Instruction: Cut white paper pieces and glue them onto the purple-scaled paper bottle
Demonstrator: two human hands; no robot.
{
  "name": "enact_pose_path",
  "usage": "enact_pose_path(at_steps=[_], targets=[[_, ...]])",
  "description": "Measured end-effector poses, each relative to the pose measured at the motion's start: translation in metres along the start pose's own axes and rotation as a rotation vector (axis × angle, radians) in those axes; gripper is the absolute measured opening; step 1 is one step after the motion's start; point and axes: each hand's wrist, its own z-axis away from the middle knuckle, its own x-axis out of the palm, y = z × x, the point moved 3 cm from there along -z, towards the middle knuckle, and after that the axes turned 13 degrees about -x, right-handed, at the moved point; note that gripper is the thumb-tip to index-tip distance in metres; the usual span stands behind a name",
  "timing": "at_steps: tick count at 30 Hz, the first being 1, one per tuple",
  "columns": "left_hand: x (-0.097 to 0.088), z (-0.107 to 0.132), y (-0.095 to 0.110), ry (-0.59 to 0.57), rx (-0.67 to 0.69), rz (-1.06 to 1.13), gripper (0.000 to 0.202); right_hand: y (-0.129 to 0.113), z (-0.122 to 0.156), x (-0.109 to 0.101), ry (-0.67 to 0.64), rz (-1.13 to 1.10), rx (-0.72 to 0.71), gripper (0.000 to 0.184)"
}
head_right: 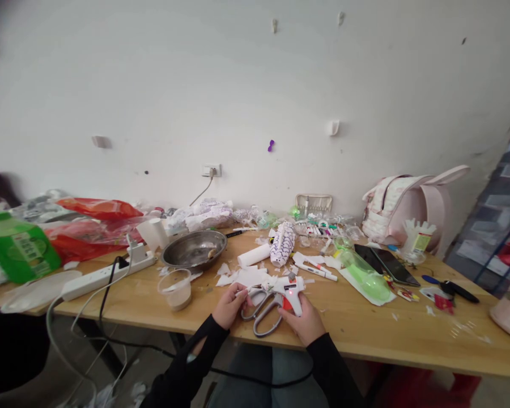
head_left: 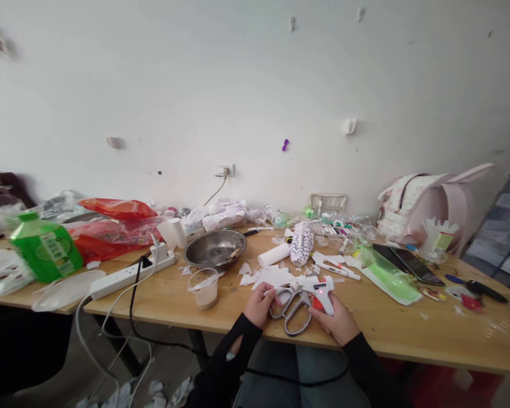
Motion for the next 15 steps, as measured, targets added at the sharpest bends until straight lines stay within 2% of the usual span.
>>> enact_pose_path(at_steps=[15], targets=[[0.000, 0.003, 0.004, -0.024, -0.012, 0.009, 0.036, -0.013, -0.001, -0.002, -0.023, 0.061, -0.034, 0.040]])
